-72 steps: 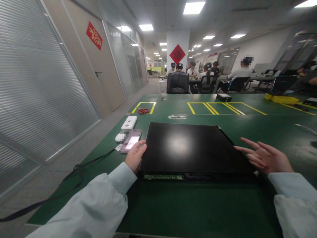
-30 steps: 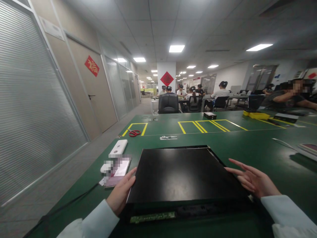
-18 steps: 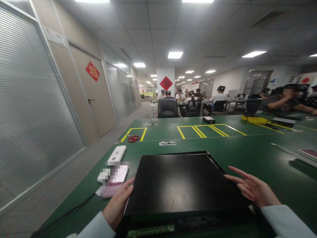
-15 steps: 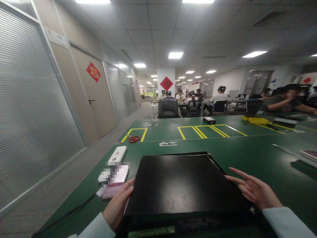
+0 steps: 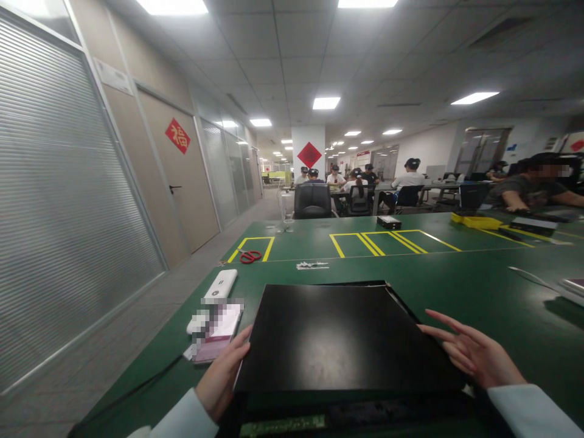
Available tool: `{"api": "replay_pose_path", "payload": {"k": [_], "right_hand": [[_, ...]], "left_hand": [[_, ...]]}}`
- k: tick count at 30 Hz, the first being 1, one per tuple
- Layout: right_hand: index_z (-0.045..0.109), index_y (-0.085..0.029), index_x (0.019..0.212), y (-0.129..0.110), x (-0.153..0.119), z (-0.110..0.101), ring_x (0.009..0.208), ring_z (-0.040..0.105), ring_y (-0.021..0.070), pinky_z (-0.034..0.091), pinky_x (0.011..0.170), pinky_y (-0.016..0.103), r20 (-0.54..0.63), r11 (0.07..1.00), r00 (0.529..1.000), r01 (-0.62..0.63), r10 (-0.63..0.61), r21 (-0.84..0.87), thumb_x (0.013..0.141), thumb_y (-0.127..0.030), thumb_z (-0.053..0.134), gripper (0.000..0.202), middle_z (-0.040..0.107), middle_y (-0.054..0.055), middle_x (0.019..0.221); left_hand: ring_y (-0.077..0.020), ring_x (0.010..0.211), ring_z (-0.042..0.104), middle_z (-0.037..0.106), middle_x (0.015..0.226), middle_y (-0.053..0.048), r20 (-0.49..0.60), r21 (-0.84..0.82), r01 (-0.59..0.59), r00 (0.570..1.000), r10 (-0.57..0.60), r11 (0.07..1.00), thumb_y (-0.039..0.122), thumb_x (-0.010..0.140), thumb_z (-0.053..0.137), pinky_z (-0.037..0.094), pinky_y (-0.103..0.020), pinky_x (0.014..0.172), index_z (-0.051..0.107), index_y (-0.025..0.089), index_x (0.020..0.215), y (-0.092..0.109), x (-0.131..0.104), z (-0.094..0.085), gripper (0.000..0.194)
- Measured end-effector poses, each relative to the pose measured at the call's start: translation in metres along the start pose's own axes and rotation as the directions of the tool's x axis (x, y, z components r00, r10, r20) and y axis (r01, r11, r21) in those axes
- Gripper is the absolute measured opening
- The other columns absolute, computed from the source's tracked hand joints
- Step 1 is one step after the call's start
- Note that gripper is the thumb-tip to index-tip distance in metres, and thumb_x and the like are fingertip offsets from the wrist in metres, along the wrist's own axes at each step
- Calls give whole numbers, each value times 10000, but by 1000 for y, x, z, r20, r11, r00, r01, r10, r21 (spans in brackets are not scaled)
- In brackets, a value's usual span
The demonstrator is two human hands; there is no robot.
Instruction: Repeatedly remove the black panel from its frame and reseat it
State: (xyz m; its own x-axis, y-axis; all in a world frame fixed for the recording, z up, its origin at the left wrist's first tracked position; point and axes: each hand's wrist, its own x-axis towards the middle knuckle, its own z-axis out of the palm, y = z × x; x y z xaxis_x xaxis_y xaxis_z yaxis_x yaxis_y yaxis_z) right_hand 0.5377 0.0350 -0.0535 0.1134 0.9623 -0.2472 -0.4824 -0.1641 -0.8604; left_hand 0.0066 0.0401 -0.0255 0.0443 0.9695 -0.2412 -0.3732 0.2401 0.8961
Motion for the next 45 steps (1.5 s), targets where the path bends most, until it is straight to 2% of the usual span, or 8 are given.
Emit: {"api": "replay_pose_path", "payload": {"k": [6,11,16,20,24,29,39,45], "right_hand": [[525,-226,1502,0,1,0,385,328,56,315,300,219,-10,999,1000,-12,12,30,879,-456,660,678,767,246,1220],[510,-180,1514,1,3,-1,374,332,50,312,299,218,-29,1000,999,14,-14,0,854,-450,676,733,757,274,1224],[620,-178,1359,-1,2,2,367,323,46,306,295,227,-42,998,998,43,-45,-56,843,-442,686,584,763,269,1208],[652,-202,1288,-2,2,6,361,299,48,293,291,223,-68,989,996,51,-61,-139,852,-435,675,495,792,236,1136],[685,-227,1189,-5,-1,9,348,249,47,228,276,221,-101,966,986,107,-133,-235,841,-447,658,413,812,198,1061],[706,-253,1084,-13,-5,15,349,256,65,223,285,245,-29,922,991,114,-134,-369,808,-425,656,330,822,156,999],[687,-259,1060,-16,-12,25,367,227,63,190,296,239,-37,918,988,127,-152,-375,802,-428,654,311,821,133,962],[693,-262,1040,-17,-11,26,373,208,60,181,295,240,-38,930,991,108,-129,-352,794,-420,656,295,819,120,983]], "left_hand": [[-443,1321,647,801,1229,-172,-44,4,8,999,-8,1000,489,541,971,491,-507,1127,774,220,1281,-3,2,1,811],[-441,1323,645,782,1273,-181,-5,-23,-3,1000,3,1000,519,518,988,510,-509,1103,731,195,1325,-7,4,-1,907],[-391,1235,711,818,1173,-152,19,34,-8,1000,7,999,473,660,964,572,-436,996,759,188,1241,-1,-3,-2,679],[-388,1122,758,832,1087,-142,-8,26,-23,1000,23,999,448,565,1010,611,-391,854,782,164,1090,1,-3,1,639],[-328,993,792,838,988,-111,-27,37,-39,999,40,999,353,581,1005,589,-298,697,770,149,1096,2,-1,4,602],[-276,849,792,817,836,-72,-90,30,-66,994,68,997,194,594,928,562,-253,610,767,129,1060,4,-2,11,497],[-249,801,769,788,800,-66,-89,54,-85,992,90,995,154,684,829,543,-233,558,743,166,947,7,-5,17,277],[-184,659,736,786,775,-32,-81,25,-82,993,84,996,111,726,783,572,-225,577,717,141,1097,8,-13,26,379]]}}
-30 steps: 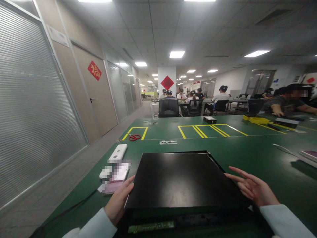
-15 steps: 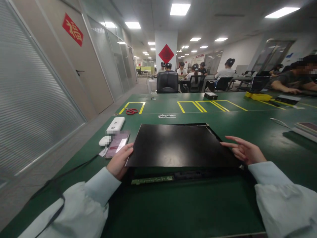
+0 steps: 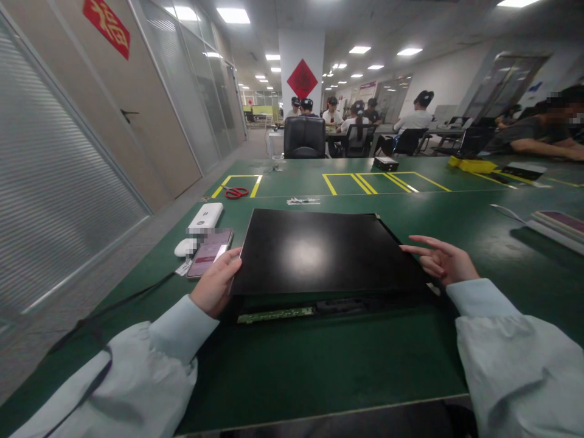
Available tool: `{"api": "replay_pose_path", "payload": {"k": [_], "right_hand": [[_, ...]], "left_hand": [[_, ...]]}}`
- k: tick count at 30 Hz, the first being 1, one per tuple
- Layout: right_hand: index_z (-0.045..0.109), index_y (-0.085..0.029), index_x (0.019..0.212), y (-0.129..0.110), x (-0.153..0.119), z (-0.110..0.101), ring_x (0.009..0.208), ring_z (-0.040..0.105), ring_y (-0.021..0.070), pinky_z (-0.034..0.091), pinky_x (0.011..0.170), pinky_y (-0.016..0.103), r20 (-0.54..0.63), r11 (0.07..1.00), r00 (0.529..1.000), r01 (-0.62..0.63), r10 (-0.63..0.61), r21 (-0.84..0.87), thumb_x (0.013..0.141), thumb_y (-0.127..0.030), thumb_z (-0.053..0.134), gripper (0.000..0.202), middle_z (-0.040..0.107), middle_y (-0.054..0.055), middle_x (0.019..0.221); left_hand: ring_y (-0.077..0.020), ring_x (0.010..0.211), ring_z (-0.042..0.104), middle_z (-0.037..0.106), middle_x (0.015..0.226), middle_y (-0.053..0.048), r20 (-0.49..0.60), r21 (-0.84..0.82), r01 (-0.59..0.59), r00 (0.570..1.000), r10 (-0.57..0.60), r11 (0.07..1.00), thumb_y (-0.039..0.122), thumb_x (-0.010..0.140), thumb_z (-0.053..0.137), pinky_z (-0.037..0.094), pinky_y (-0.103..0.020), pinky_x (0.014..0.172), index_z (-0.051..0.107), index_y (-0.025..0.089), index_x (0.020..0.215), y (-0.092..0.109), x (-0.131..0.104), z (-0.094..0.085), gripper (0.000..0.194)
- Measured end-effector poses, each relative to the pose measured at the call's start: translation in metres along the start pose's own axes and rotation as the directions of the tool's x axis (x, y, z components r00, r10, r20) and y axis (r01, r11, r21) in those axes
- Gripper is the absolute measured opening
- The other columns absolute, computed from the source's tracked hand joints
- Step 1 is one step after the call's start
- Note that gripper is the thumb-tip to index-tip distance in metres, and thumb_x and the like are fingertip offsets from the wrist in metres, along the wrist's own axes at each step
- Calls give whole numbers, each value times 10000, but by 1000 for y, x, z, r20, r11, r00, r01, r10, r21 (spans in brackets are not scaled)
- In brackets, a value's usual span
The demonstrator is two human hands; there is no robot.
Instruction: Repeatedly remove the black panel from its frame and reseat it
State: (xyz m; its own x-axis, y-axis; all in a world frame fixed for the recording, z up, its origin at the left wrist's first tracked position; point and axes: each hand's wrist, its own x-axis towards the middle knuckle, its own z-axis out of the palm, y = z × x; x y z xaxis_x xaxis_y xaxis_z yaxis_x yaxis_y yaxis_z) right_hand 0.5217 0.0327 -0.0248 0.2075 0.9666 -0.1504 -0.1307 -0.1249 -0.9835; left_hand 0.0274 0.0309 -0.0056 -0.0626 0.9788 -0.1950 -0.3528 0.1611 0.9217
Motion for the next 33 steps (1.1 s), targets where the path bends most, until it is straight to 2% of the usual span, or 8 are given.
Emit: {"api": "replay_pose_path", "payload": {"k": [4,8,12,18,26,33], "right_hand": [[697,-263,1037,0,1,0,373,208,51,178,291,230,13,1000,1000,-13,13,9,781,-402,666,293,816,96,978],[698,-246,1041,1,0,1,368,214,38,158,306,214,21,1000,1000,14,-13,-12,757,-371,686,311,815,100,970],[700,-233,1035,1,0,2,365,223,32,150,322,209,19,999,999,29,-28,-39,750,-367,696,315,816,112,971],[711,-242,1043,1,0,1,365,239,50,174,319,234,11,993,999,51,-51,-110,763,-402,692,323,820,118,982],[726,-225,1051,2,-1,2,360,241,35,172,324,226,-13,992,998,55,-56,-111,703,-382,738,382,822,136,993],[752,-207,1030,-1,-4,4,392,262,40,186,342,248,-53,978,993,98,-110,-187,659,-347,796,398,815,167,1066]], "left_hand": [[-191,661,737,788,781,-36,-5,17,33,999,-33,999,85,720,777,572,-233,580,702,129,1153,1,-2,5,442],[-176,620,704,785,776,-32,-6,52,48,999,-48,997,105,700,798,512,-215,533,706,125,1129,1,-1,5,439],[-224,732,743,794,803,-43,8,73,44,999,-44,996,171,680,833,515,-230,563,709,142,1154,-1,1,3,491],[-244,822,768,817,892,-78,-3,92,53,999,-53,994,129,715,790,541,-241,596,695,117,1236,-1,2,2,530],[-232,834,784,832,951,-81,16,83,43,999,-45,996,105,747,765,572,-237,611,728,123,1192,-2,2,4,447],[-220,789,784,822,857,-66,-7,79,51,999,-51,996,80,739,744,585,-231,607,725,110,1157,-1,1,5,419]]}}
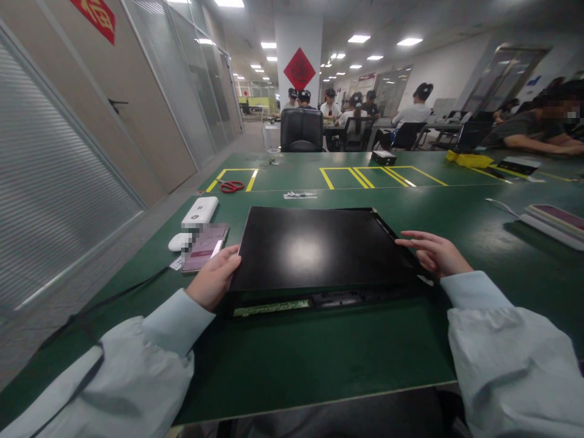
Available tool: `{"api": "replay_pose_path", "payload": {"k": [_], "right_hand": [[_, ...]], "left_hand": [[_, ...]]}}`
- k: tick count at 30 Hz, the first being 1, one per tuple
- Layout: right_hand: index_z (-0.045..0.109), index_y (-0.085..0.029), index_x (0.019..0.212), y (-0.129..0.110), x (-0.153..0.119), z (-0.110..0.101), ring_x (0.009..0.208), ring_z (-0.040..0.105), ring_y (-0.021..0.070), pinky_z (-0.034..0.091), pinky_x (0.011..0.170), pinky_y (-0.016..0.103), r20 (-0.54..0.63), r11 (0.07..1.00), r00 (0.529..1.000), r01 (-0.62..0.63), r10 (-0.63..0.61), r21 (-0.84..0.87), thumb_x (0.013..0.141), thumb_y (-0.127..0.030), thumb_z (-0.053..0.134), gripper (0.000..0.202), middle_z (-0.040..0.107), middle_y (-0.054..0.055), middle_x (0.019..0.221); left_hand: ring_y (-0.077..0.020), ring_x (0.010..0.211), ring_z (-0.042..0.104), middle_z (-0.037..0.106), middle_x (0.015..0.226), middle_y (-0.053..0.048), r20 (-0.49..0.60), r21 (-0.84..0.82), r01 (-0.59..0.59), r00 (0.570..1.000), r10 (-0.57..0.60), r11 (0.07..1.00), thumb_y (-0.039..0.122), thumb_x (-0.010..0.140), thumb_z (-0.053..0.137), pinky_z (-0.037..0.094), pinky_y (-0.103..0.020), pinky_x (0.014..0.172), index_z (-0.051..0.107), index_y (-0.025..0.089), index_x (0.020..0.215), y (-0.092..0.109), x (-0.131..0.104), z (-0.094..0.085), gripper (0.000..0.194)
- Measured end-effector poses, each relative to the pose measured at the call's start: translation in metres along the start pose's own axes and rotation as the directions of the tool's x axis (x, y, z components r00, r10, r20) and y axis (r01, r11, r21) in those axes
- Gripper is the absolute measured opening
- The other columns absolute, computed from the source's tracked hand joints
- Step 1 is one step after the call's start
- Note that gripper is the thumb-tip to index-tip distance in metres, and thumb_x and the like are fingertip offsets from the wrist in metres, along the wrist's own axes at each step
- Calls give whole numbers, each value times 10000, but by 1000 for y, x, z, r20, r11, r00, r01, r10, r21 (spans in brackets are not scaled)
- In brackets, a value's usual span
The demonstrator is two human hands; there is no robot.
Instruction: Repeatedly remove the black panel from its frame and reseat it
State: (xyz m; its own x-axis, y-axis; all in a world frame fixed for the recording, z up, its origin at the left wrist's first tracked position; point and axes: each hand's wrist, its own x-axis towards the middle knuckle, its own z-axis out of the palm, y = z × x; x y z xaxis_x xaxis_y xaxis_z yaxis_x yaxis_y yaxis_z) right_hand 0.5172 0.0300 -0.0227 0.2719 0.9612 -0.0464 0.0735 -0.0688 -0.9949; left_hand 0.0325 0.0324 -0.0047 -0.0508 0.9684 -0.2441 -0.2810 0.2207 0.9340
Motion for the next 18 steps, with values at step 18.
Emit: {"api": "replay_pose_path", "payload": {"k": [18], "right_hand": [[866,-303,938,50,39,-24,921,656,258,549,932,447,19,722,955,236,-296,-650,697,-418,752,290,712,85,1035]], "left_hand": [[-366,1223,710,832,1075,-132,65,-40,-37,997,40,999,168,617,832,626,-376,935,783,167,1010,-6,3,-3,396]]}}
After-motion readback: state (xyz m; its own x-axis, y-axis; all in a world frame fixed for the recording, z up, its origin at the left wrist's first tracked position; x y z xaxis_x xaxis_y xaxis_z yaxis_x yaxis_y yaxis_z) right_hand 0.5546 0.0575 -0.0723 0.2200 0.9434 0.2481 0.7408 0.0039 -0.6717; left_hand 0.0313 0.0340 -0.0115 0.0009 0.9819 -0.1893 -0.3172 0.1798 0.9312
